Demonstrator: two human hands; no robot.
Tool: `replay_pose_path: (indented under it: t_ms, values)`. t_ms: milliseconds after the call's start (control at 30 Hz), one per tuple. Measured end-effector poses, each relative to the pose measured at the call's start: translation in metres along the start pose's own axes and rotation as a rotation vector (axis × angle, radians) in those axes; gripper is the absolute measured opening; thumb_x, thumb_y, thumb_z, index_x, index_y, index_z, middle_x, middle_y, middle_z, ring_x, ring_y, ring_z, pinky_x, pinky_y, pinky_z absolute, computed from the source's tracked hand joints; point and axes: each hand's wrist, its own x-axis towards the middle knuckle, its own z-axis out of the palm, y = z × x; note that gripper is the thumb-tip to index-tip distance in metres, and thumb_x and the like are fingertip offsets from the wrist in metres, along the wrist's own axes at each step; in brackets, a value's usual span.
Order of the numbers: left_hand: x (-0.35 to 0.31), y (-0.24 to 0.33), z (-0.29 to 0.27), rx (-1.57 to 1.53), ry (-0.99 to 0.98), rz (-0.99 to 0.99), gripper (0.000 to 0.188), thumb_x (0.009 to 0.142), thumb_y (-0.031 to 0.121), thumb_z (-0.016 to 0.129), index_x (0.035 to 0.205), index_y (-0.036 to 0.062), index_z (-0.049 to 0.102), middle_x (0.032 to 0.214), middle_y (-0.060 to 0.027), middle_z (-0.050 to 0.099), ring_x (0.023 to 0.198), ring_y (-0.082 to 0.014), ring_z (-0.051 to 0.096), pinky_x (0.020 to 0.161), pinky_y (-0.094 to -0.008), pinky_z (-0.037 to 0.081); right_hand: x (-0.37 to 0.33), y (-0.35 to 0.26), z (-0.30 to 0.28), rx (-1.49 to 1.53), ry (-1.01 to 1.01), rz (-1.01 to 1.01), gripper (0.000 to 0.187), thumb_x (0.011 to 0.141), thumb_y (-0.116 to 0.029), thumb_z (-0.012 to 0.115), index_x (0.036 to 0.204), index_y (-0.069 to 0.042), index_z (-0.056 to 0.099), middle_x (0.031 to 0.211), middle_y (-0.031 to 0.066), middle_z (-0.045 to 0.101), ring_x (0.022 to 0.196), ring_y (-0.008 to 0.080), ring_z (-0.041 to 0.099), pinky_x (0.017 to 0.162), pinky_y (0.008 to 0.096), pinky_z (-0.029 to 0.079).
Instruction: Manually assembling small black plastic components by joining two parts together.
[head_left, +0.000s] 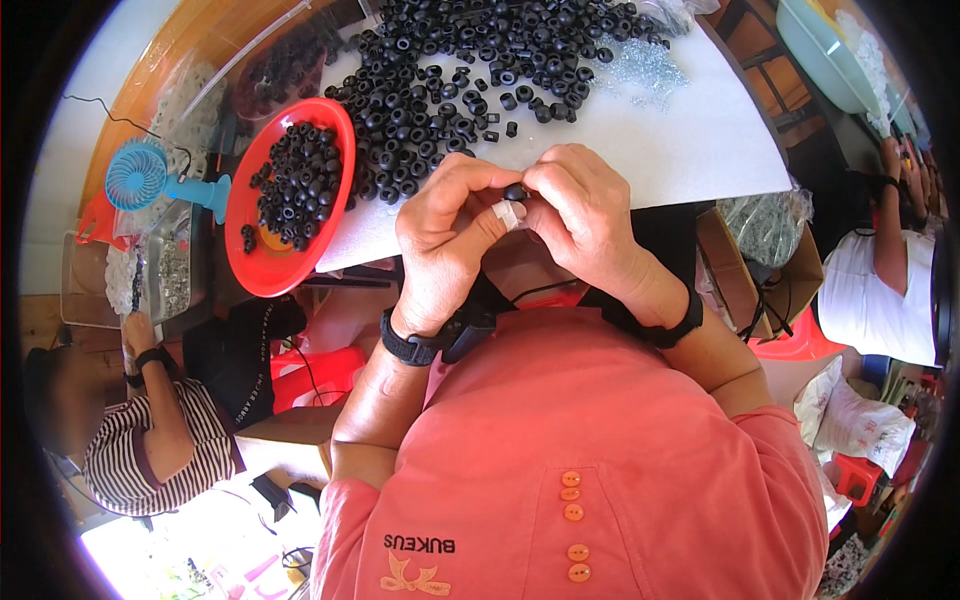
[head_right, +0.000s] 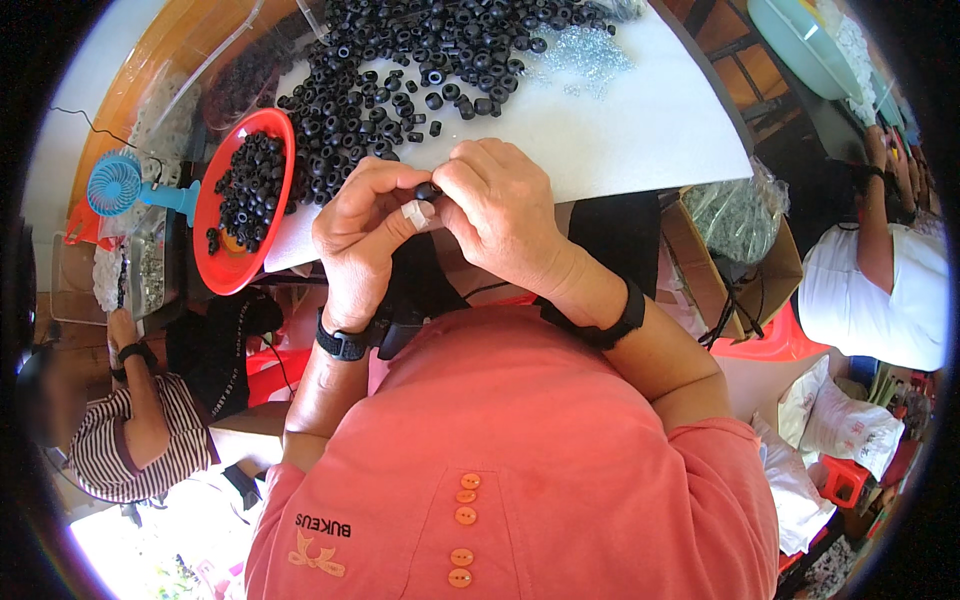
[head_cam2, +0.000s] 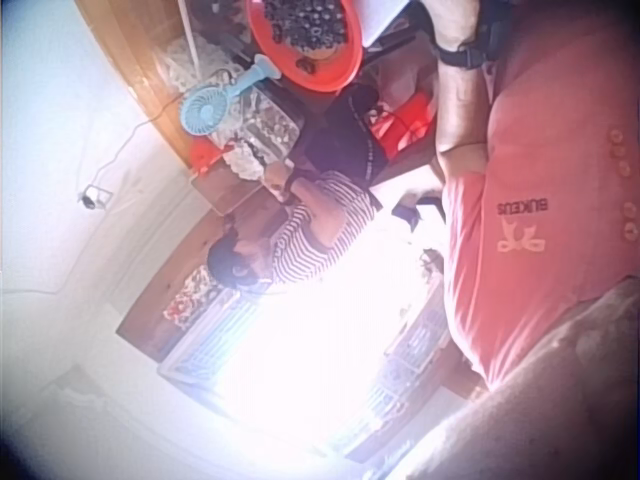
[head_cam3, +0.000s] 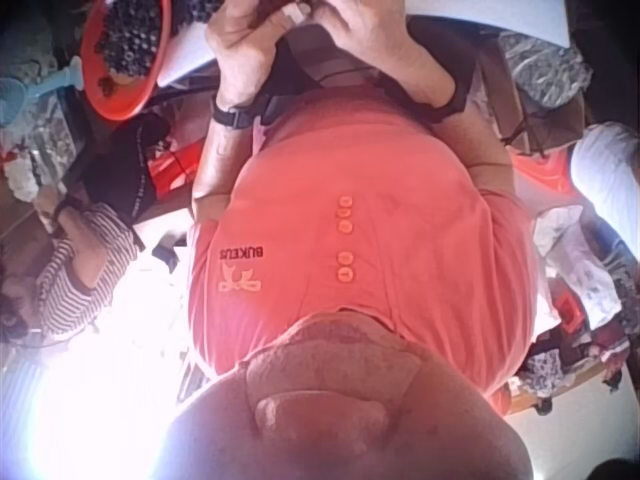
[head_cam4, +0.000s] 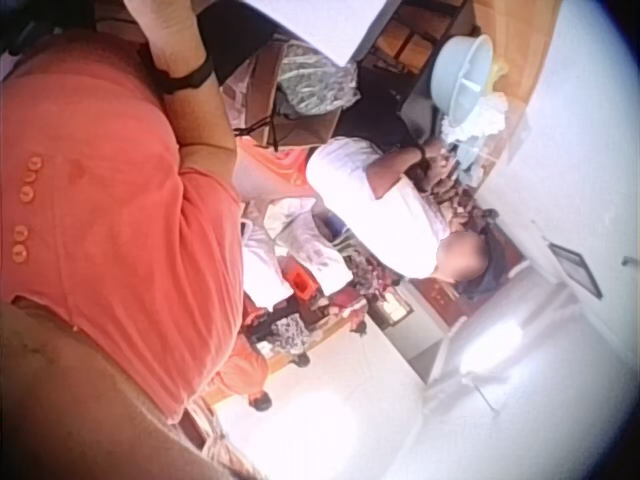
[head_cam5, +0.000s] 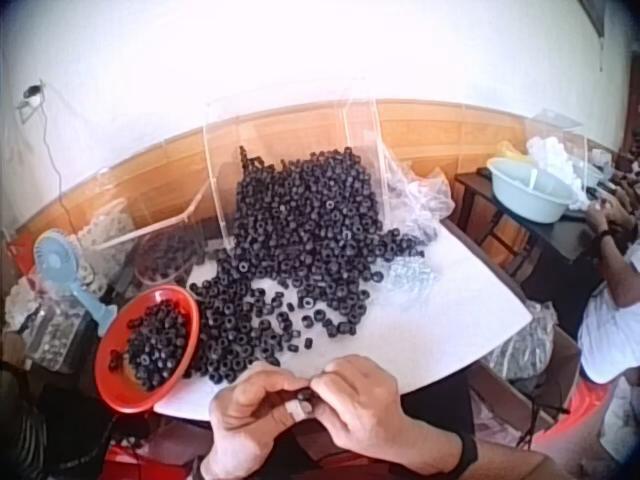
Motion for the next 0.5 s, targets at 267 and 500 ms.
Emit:
replay_pose_path:
  t_ms: [267, 500]
  values:
    - [0.0011, 0.0015, -0.0006, -0.007, -0.004, -0.011, 0.023, 0.081, -0.009, 0.070, 0.102, -0.0006, 0.067, 0.093, -0.0035, 0.058, 0.082, -0.0103, 0.055, 0.073, -0.0220, 0.046, 0.0008, -0.0001, -0.0012, 0.009, -0.015, 0.017, 0.026, 0.065, -0.003, 0.071, 0.083, -0.007, 0.053, 0.079, 0.0080, 0.052, 0.071, 0.0290, 0.055, 0.062, 0.0392, 0.045]
    - [0.0008, 0.0013, -0.0027, -0.045, -0.007, -0.062, 0.024, 0.082, -0.011, 0.067, 0.104, -0.0004, 0.067, 0.094, -0.0032, 0.058, 0.083, -0.0096, 0.057, 0.073, -0.0211, 0.047, 0.0033, -0.0029, -0.0026, 0.041, -0.003, 0.035, 0.024, 0.066, -0.002, 0.071, 0.082, -0.007, 0.053, 0.078, 0.0078, 0.052, 0.071, 0.0289, 0.055, 0.062, 0.0397, 0.045]
